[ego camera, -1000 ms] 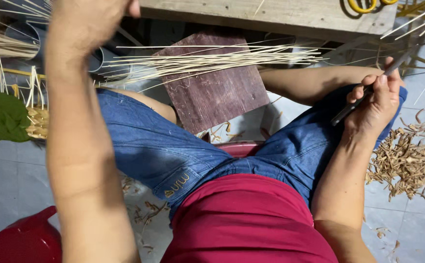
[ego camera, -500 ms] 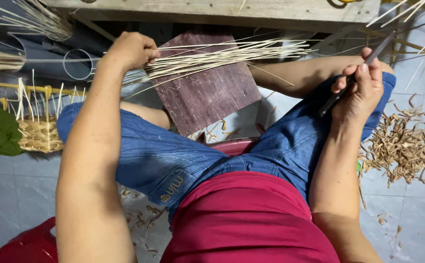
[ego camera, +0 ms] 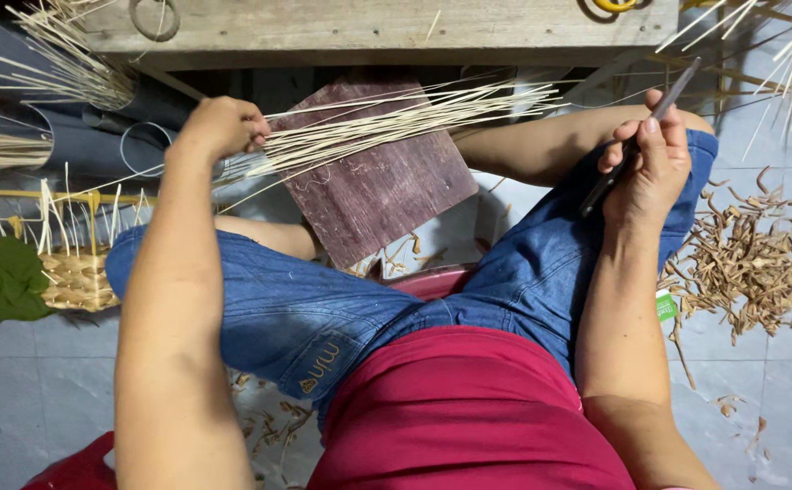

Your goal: The person sits on the floor and uses a small knife to shave and split thin bamboo strips, drawing each strip along the blade to trim it, then sets finished strips on the workbench and picks up new ones from a pile.

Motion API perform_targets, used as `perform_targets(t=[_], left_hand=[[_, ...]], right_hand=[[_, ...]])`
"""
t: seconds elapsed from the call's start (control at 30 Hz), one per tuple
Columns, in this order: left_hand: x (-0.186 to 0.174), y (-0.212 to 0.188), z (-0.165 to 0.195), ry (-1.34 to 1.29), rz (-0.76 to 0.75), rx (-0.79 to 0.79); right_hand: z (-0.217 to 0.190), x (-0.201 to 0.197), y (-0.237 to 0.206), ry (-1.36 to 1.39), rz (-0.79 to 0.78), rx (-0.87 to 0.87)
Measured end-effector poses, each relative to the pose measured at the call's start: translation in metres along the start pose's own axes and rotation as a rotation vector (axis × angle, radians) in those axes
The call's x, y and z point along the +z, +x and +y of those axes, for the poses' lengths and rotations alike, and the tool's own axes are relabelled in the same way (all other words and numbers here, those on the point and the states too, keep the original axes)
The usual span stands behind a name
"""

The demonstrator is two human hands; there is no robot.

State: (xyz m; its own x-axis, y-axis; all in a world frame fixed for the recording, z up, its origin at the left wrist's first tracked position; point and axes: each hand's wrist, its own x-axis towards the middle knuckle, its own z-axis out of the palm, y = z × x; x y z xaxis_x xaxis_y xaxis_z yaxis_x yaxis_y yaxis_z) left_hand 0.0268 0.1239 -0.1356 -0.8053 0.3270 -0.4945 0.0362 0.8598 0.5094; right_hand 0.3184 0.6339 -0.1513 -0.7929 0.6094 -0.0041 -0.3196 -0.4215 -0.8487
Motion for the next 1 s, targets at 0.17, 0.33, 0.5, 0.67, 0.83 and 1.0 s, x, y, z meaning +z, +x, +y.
perform_targets(t=[0.17, 0.33, 0.5, 0.67, 0.83, 1.0], left_hand=[[0.005, -0.022, 0.06, 0.339, 0.246, 0.271], [-0.016, -0.13, 0.159, -0.102, 0.296, 0.826], [-0.017, -0.216, 0.23, -0.306, 0.181, 1.273], [0.005, -0.176, 0.266, -0.353, 0.099, 1.358], [0.015, -0.198, 0.272, -0.377, 0.073, 1.338], [0.017, -0.218, 0.282, -0.395, 0.072, 1.317]], right_hand=[[-0.001, 0.005, -0.002, -0.027, 0.008, 0.004], [0.002, 0.009, 0.0, -0.049, 0.02, 0.004], [0.002, 0.013, 0.001, -0.097, 0.055, 0.007], [-0.001, 0.018, -0.002, -0.104, 0.046, 0.027], [-0.004, 0.02, -0.003, -0.106, 0.036, 0.028], [-0.002, 0.02, -0.002, -0.102, 0.04, 0.03]])
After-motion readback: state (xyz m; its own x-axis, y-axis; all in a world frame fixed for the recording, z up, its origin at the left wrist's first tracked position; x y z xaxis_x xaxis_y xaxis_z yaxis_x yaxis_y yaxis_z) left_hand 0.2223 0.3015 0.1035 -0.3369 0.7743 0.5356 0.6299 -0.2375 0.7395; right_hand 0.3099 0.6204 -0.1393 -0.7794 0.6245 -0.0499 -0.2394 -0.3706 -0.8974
